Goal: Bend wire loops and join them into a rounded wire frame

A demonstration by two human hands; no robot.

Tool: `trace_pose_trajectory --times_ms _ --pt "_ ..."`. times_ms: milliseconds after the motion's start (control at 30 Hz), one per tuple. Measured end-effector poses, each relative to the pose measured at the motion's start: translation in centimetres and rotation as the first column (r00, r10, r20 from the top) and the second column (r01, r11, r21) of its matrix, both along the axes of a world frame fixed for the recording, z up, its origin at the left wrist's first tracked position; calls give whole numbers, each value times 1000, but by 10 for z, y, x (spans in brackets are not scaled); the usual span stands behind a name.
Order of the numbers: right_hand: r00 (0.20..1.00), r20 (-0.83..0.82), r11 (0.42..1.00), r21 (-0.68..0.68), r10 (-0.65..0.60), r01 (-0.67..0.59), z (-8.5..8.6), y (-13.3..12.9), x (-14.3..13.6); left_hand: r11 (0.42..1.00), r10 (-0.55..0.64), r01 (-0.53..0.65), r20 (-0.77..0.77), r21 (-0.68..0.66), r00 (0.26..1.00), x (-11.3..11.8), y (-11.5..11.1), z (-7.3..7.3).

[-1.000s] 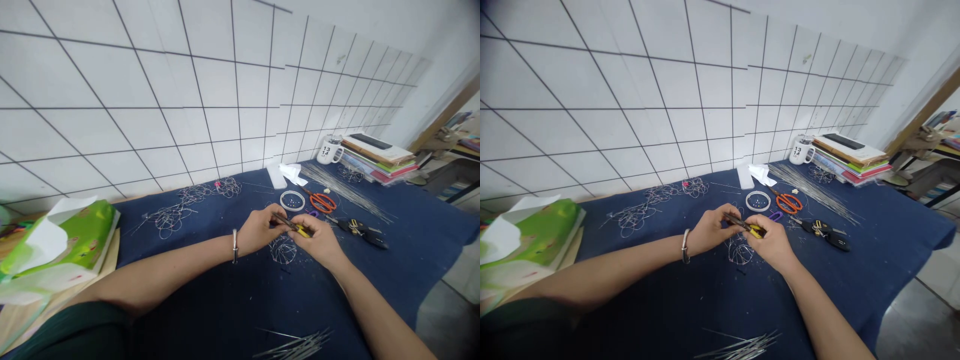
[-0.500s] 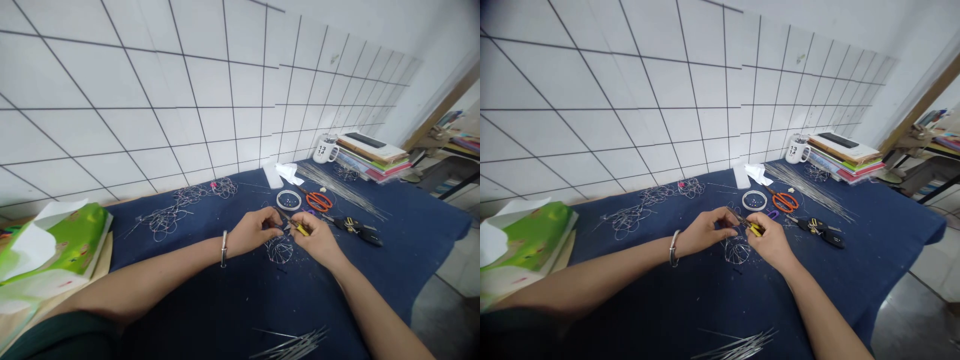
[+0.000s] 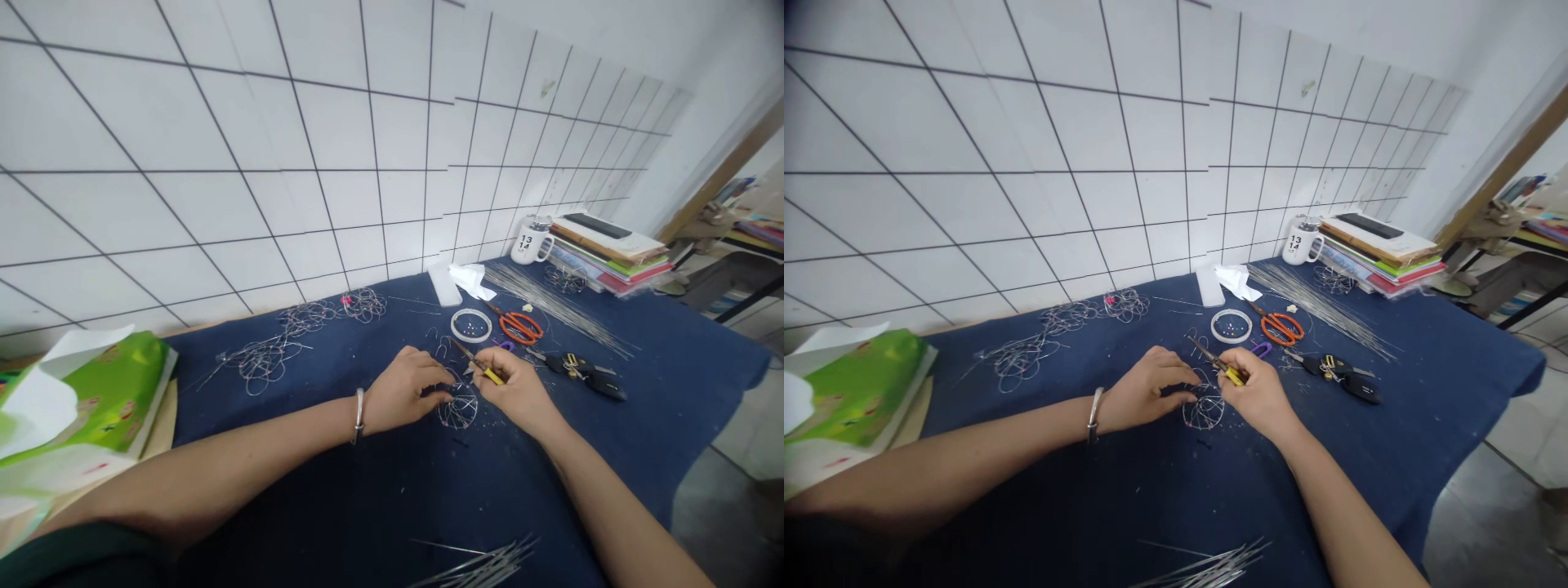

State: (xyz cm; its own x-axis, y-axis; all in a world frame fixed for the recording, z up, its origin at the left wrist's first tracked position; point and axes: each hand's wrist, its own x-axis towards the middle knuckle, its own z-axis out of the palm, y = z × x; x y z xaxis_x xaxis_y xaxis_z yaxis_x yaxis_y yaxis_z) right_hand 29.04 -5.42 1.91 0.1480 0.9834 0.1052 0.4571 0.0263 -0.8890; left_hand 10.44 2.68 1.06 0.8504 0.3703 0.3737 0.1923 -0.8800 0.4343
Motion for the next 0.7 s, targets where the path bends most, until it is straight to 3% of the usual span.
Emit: trace_pose_trajectory --times_ms 233,700 --pt "1000 -22 1000 3 1 -1 -2 0 0 999 43 -43 -4 -18 999 1 -1 -5" --pt "998 -56 999 38 -35 38 3 -1 1 1000 22 -22 31 -1 999 2 0 -10"
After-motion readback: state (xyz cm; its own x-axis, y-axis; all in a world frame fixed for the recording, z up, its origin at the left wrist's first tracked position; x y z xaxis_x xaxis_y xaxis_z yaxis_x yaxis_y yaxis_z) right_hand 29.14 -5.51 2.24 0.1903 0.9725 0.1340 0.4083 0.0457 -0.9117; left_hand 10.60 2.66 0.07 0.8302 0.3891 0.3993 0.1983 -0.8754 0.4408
